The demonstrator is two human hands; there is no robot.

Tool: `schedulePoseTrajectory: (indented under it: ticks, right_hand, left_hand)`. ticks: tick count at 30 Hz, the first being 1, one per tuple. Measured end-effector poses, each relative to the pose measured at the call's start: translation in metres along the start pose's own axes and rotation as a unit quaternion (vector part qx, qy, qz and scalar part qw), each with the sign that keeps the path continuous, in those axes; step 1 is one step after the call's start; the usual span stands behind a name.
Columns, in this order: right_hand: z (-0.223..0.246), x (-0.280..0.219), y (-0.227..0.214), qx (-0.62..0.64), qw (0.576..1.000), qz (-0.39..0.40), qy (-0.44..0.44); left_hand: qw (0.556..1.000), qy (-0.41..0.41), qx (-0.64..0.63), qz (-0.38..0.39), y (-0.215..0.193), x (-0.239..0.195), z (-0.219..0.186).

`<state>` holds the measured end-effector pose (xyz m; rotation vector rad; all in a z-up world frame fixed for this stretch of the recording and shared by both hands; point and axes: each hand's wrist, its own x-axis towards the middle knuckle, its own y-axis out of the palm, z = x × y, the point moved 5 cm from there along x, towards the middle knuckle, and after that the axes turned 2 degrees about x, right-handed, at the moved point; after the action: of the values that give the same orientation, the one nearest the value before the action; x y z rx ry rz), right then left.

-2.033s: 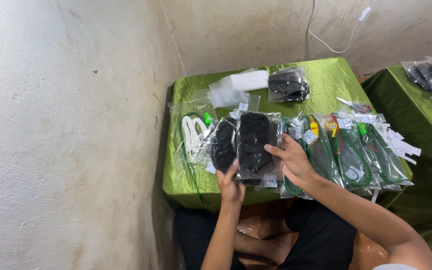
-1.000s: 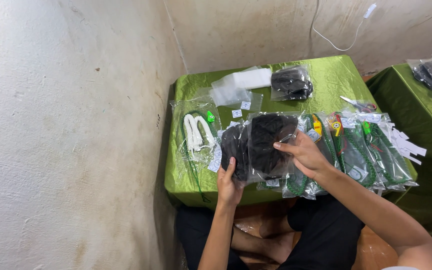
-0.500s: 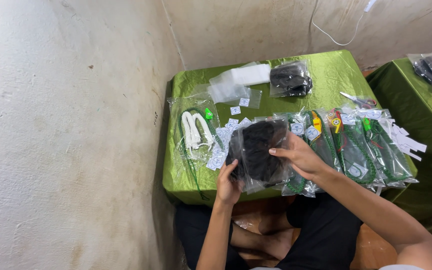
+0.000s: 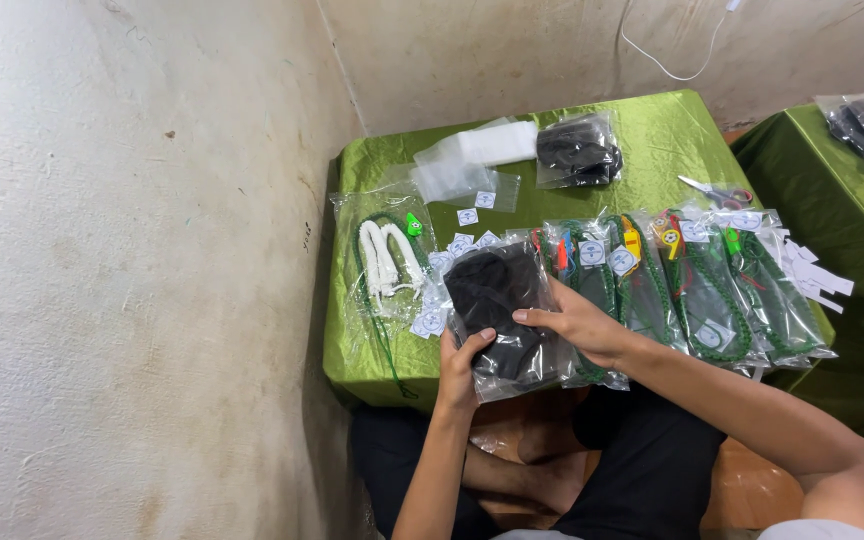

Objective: The person sits on the floor and packs green beaded strands into clear plastic bags. They place a small square sticker on each bag, then set the finished package on a green-covered table. The person also handles black fabric pouches and white beaded strands, placing them into bags and arranging them on the table.

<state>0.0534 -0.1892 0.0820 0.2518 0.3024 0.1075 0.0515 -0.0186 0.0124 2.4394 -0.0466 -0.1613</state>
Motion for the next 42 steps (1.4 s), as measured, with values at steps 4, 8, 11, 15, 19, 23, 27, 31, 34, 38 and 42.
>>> schedulePoseTrajectory:
  ticks: [4, 8, 11, 15, 19, 23, 27, 31, 34, 38, 42]
  right_hand:
    - [-0.009, 0.004, -0.002, -0.008, 1.000, -0.001, 0.031]
    - [0.001, 0.001, 0.001, -0.025, 1.000, -0.013, 0.005]
    - [0.010, 0.001, -0.002, -0.009, 1.000, -0.026, -0.008]
    - [0.033, 0.007, -0.010, 0.030, 0.998, -0.035, -0.033]
    - [0.052, 0.035, -0.058, 0.009, 0.998, -0.039, -0.051]
    - [0.123, 0.072, -0.142, -0.074, 0.973, -0.108, -0.188]
    - [0.181, 0.125, -0.245, -0.175, 0.933, -0.298, -0.106]
    - [0.155, 0.192, -0.361, -0.136, 0.925, -0.310, -0.171]
    - [0.129, 0.220, -0.399, -0.165, 0.933, -0.294, -0.127]
    - [0.103, 0.239, -0.412, -0.207, 0.940, -0.270, 0.023]
    - [0.112, 0.239, -0.423, -0.503, 0.800, -0.293, 0.145]
  left_hand:
    - [1.000, 0.000, 0.006, -0.011, -0.005, 0.003, 0.007]
    - [0.998, 0.019, 0.054, 0.003, -0.004, 0.009, 0.013]
    - [0.995, 0.035, 0.095, 0.027, 0.014, 0.009, -0.002]
    - [0.964, 0.003, 0.266, 0.030, 0.025, 0.027, -0.002]
    - [0.949, 0.001, 0.297, 0.103, 0.073, 0.030, -0.019]
    - [0.963, 0.052, 0.205, 0.165, 0.086, 0.024, -0.028]
    - [0.976, 0.034, 0.136, 0.164, 0.052, -0.005, -0.030]
    - [0.981, 0.031, 0.110, 0.155, -0.005, -0.031, -0.001]
    - [0.993, -0.062, 0.088, 0.037, -0.039, -0.052, 0.005]
    - [0.990, -0.105, 0.094, 0.003, -0.063, -0.062, 0.012]
    - [0.989, -0.091, 0.114, 0.002, -0.069, -0.060, 0.011]
